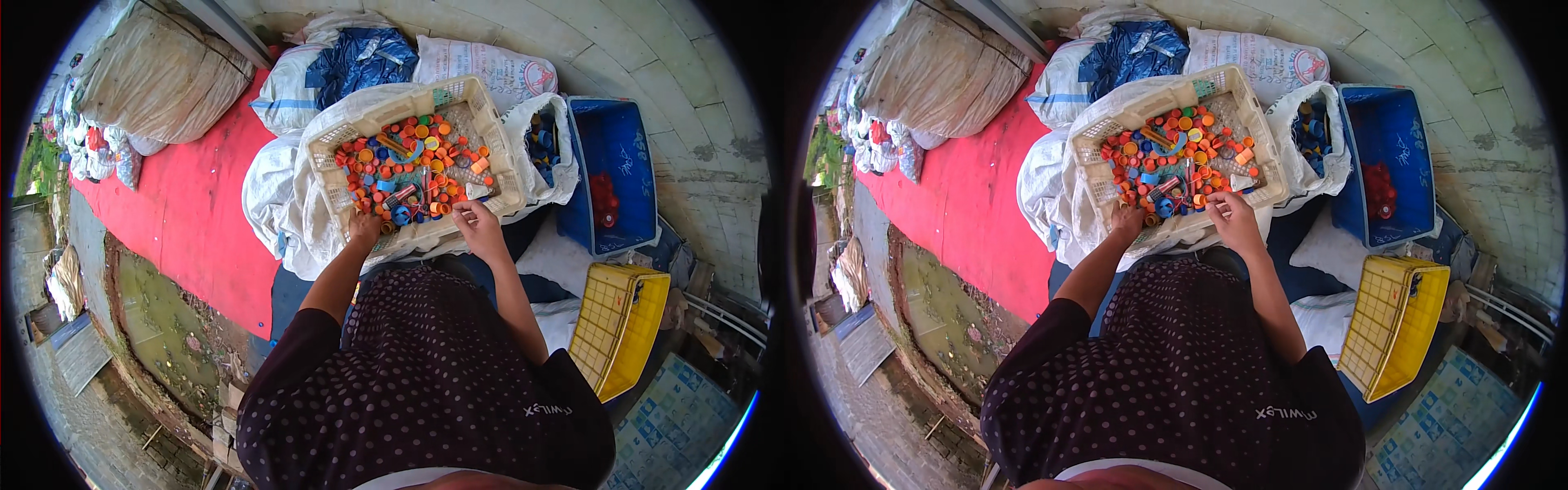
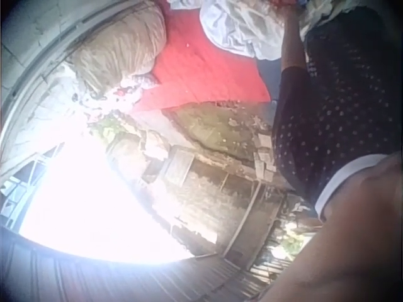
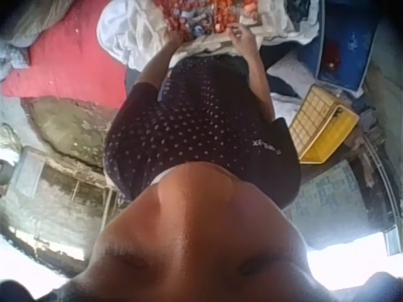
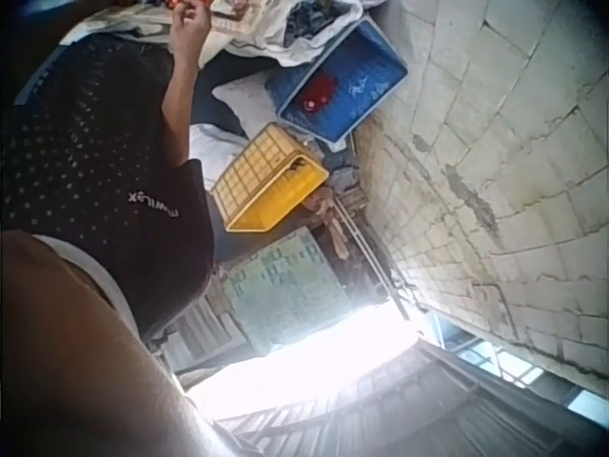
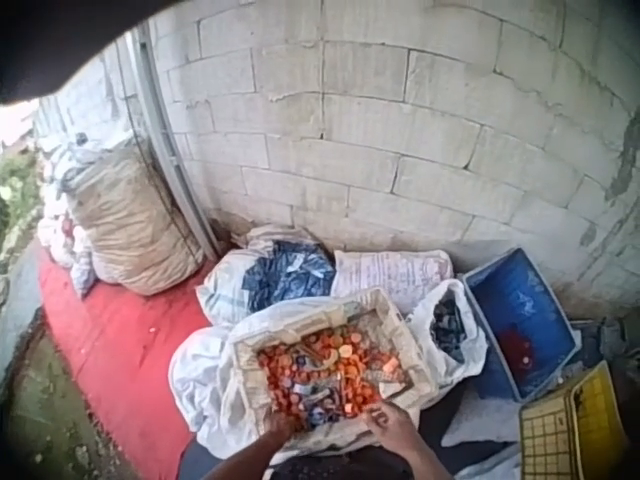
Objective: The recorder is sorting plastic bottle caps by color into different containers.
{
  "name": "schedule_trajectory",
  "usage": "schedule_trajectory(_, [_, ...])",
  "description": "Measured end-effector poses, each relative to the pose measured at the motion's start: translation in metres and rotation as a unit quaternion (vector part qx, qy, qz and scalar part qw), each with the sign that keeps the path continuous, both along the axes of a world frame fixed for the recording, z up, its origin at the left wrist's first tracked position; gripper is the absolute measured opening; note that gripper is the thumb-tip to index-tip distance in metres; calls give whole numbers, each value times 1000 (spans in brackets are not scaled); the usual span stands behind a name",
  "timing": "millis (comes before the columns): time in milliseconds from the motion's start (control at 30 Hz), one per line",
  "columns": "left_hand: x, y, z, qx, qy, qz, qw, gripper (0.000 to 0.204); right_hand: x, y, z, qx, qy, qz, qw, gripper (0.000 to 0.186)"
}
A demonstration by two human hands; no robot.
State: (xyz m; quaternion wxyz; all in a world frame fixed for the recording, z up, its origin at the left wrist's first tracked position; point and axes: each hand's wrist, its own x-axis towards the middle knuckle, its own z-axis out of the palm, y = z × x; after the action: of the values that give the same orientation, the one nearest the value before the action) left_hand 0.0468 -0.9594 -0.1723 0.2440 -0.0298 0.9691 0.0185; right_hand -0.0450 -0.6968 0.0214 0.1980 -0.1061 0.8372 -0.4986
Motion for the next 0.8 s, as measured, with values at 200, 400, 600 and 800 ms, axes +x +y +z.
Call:
schedule_trajectory(200, [4, -7, 9, 33, 29, 2, 999, 15, 5, -12, 7, -13, 40, 59, 997, 23])
schedule_trajectory(400, [-7, -6, 65, 145, 143, 164, 965, 20, -5, -15, 3, 24, 44, 107, 993, 26])
schedule_trajectory(600, [-2, 12, 137, 306, 166, 341, 873, 34, -7, -57, -21, 5, -44, 208, 977, 35])
schedule_trajectory(800, [10, 32, 143, 529, 261, 456, 666, 27, -8, -92, -31, -293, -478, 119, 820, 41])
